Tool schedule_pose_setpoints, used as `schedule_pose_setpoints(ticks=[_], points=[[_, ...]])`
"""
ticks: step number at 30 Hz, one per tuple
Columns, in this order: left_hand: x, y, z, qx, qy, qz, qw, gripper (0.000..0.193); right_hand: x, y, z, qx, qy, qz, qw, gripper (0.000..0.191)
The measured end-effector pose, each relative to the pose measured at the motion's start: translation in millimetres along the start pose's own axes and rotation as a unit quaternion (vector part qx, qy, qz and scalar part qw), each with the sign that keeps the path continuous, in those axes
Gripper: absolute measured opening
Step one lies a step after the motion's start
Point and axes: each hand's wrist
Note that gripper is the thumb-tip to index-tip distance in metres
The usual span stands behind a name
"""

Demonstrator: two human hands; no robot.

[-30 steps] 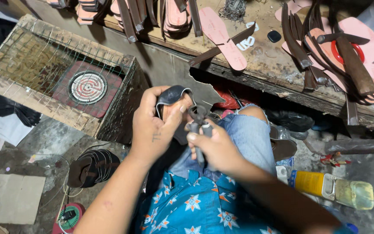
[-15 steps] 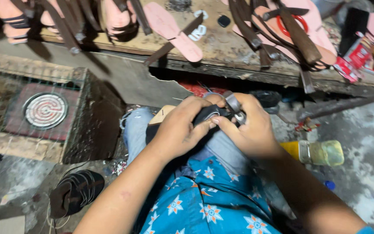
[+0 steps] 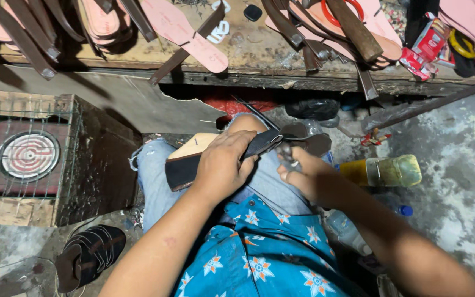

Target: The person sits on the floor of a shoe workshop and hammers an insole onto a wooden shoe last, then pulls a black shoe upper over the last and works it into place by hand, using pliers to grip the material and a hammer to set it, before holding up the lasted shoe.

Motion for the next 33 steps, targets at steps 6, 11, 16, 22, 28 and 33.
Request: schedule_pose_setpoints(ticks=[6,11,16,22,28,33], points=[[-11,-4,-18,0.096,0.019,-0.030,0.995,0.047,2,-5,-2,-0.135,-0.007,0.004,0.991,0.045],[-26,-9,-31,0.160,0.026,-0.066,0.985,0.050,-10,0,0,-0.234,-0.025,0.006,0.972,0.044],[-28,-19,-33,0.245,0.052,-0.090,0.964,0.053,-18,-4,-3,-0.267,-0.033,0.030,0.963,0.035],[9,-4,0,0.017,0.048,0.119,0.992,0.040,24,-7,-43,-0.064,-0.226,0.163,0.958,0.035],[34,12,13,-0.023,0.064,0.155,0.986,0.038,77,-7,-42,-0.036,-0.291,0.241,0.925,0.031],[20,18,10,0.025,0.047,0.056,0.997,0.039,69,-1,-5,0.058,0.039,0.038,0.997,0.037]])
Point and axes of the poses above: each hand's wrist, its own x-axis towards the middle knuckle, its own z-axis out of the back of the hand, y = z × x, and after that the axes turned 15 degrees about -z, right-handed
